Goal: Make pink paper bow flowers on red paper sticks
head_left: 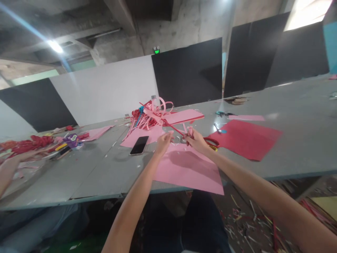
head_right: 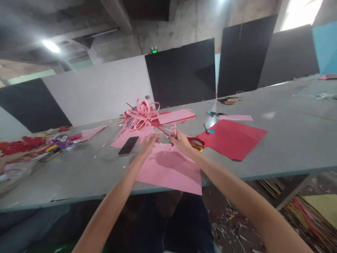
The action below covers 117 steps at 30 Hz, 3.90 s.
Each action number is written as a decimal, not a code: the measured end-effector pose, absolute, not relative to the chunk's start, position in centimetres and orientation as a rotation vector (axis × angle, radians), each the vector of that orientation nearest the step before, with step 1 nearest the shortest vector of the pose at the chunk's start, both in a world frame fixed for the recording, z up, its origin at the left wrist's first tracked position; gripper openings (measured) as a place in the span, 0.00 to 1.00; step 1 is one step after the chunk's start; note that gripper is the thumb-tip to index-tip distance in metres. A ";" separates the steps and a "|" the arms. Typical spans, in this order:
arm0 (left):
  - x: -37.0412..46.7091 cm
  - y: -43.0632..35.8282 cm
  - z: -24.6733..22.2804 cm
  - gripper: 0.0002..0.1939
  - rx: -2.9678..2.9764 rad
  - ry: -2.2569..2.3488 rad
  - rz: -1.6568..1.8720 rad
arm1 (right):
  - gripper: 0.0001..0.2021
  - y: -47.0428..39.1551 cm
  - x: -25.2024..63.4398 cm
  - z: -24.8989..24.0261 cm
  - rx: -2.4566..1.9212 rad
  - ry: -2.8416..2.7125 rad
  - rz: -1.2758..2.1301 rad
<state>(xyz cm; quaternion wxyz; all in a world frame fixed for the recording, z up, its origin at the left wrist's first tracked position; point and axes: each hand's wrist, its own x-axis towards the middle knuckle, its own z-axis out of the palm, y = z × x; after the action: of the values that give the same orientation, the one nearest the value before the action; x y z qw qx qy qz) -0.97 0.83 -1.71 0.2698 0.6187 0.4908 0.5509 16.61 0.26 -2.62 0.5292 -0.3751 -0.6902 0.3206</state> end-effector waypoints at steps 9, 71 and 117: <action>0.0 3.7 1.7 0.11 1.130 0.887 1.810 | 0.09 0.7 16.0 -2.8 -1.090 -1.725 0.501; -0.5 1.0 3.0 0.07 0.907 0.571 1.792 | 0.09 1.8 17.7 -3.6 -0.846 -1.934 0.226; 1.3 2.2 -0.7 0.03 1.353 0.751 1.710 | 0.13 0.4 17.2 -2.6 -1.082 -2.042 0.138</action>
<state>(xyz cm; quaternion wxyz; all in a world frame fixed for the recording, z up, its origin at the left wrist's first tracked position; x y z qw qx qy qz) 1.28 2.20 -0.72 0.4055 0.5362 0.2977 0.6779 17.22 0.44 -2.62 0.4015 -0.4278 -0.8079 0.0545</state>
